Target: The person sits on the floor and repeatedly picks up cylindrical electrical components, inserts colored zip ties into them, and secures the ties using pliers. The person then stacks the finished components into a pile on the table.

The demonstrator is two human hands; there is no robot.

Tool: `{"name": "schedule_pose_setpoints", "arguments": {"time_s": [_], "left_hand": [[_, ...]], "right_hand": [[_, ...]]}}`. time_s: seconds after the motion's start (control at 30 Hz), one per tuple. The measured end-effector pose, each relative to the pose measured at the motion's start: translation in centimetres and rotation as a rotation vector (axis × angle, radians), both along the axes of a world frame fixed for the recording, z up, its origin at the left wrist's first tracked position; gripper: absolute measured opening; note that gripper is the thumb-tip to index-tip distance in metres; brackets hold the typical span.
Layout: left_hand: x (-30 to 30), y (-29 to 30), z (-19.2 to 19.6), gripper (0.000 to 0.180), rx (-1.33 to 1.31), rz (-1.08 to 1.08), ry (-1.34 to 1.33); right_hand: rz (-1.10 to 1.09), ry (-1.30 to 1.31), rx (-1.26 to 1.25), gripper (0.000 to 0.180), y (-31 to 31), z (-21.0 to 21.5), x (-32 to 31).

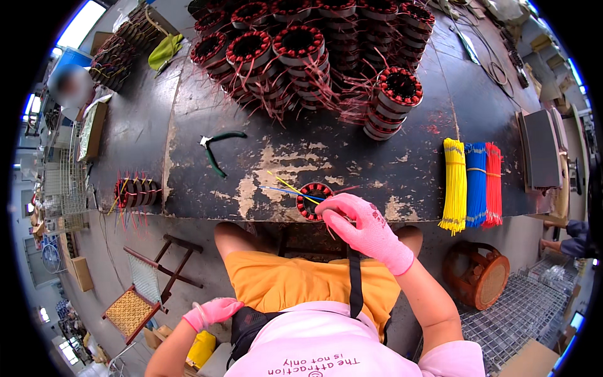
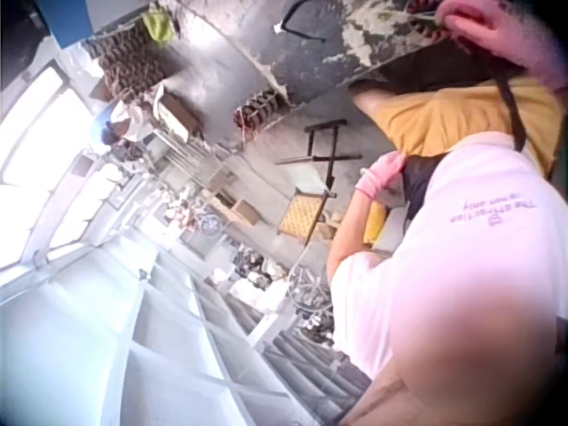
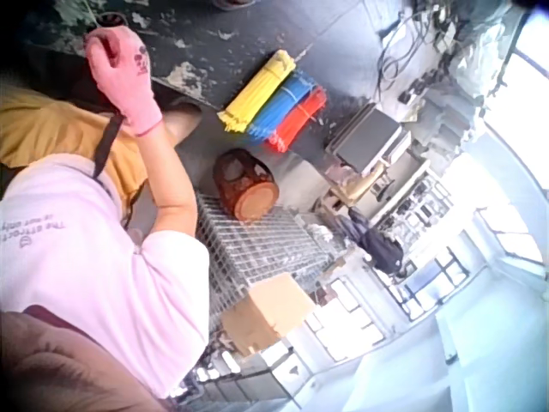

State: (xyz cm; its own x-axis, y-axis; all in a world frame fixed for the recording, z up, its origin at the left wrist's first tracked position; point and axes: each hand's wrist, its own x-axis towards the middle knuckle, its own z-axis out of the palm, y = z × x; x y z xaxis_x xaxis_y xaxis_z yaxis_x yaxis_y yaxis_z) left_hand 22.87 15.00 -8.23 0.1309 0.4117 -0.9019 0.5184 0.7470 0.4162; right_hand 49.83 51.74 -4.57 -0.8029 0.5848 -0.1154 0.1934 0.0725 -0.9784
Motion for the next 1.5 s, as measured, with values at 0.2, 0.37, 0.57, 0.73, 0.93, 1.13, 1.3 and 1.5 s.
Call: {"name": "schedule_pose_setpoints", "arguments": {"time_s": [0.2,0.37,0.57,0.73,0.93,1.13,1.3,1.5], "left_hand": [[-1.7,5.9,-3.8,0.05,-0.033,-0.415,0.095],[0.8,10.0,-9.4,0.029,0.804,-0.159,0.176],[6.1,13.0,-6.8,0.015,1.44,0.078,0.26],[5.7,13.4,-5.5,0.035,1.567,0.0,0.458],[5.6,18.4,-4.7,0.083,1.583,-0.367,0.664],[6.4,24.3,-6.9,0.103,1.439,-0.543,0.66],[6.6,27.7,-7.8,0.109,1.444,-0.527,0.544],[6.0,28.0,-8.8,0.109,1.437,-0.466,0.483]], "right_hand": [[-0.054,-0.017,0.179,0.018,-4.4,-2.8,1.7],[-0.344,-0.008,0.058,0.018,-10.1,-7.3,7.8],[-0.473,0.296,-0.02,0.021,-12.5,-6.6,11.5],[-0.532,0.62,-0.003,0.02,-11.2,-7.1,10.9],[-0.579,0.654,-0.12,0.022,-10.8,-11.9,13.3],[-0.611,0.463,-0.102,0.026,-10.0,-14.1,16.7],[-0.782,0.325,-0.079,0.025,-8.7,-14.3,20.1],[-1.2,-0.075,0.343,0.022,-4.0,-12.0,26.8]]}}
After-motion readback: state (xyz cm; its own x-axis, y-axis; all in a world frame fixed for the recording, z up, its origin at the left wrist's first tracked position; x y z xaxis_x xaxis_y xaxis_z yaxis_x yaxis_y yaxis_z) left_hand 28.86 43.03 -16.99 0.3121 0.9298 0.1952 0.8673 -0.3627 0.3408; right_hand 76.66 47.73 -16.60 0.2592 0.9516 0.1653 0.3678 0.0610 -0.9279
